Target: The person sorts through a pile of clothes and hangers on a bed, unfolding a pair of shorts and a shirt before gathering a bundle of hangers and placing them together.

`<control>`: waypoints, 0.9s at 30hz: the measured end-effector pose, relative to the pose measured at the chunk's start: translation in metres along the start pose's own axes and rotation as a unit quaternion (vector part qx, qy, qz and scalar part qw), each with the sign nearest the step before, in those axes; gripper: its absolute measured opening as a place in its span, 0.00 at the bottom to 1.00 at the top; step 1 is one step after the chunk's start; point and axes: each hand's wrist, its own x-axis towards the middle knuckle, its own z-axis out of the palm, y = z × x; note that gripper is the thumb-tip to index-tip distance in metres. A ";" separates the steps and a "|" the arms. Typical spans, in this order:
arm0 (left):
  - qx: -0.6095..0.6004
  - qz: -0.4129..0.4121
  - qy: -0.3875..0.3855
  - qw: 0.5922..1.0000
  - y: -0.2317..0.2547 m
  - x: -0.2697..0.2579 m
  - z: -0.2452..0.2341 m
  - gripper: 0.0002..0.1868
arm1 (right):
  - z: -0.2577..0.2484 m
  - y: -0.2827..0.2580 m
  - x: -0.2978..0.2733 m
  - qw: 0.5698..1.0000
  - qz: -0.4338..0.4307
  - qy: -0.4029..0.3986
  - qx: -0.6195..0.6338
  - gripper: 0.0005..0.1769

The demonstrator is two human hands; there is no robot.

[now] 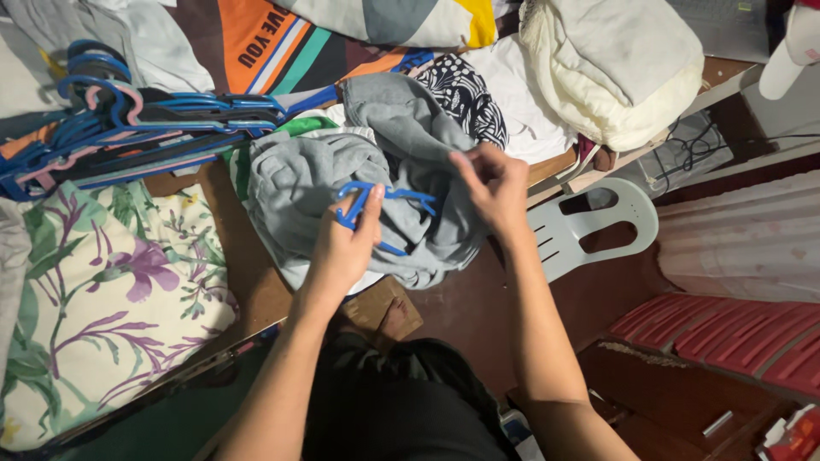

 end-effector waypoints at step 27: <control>-0.467 0.033 0.170 0.867 -0.041 -0.023 -0.111 0.26 | 0.042 -0.017 -0.014 0.899 0.059 -0.018 0.434 0.26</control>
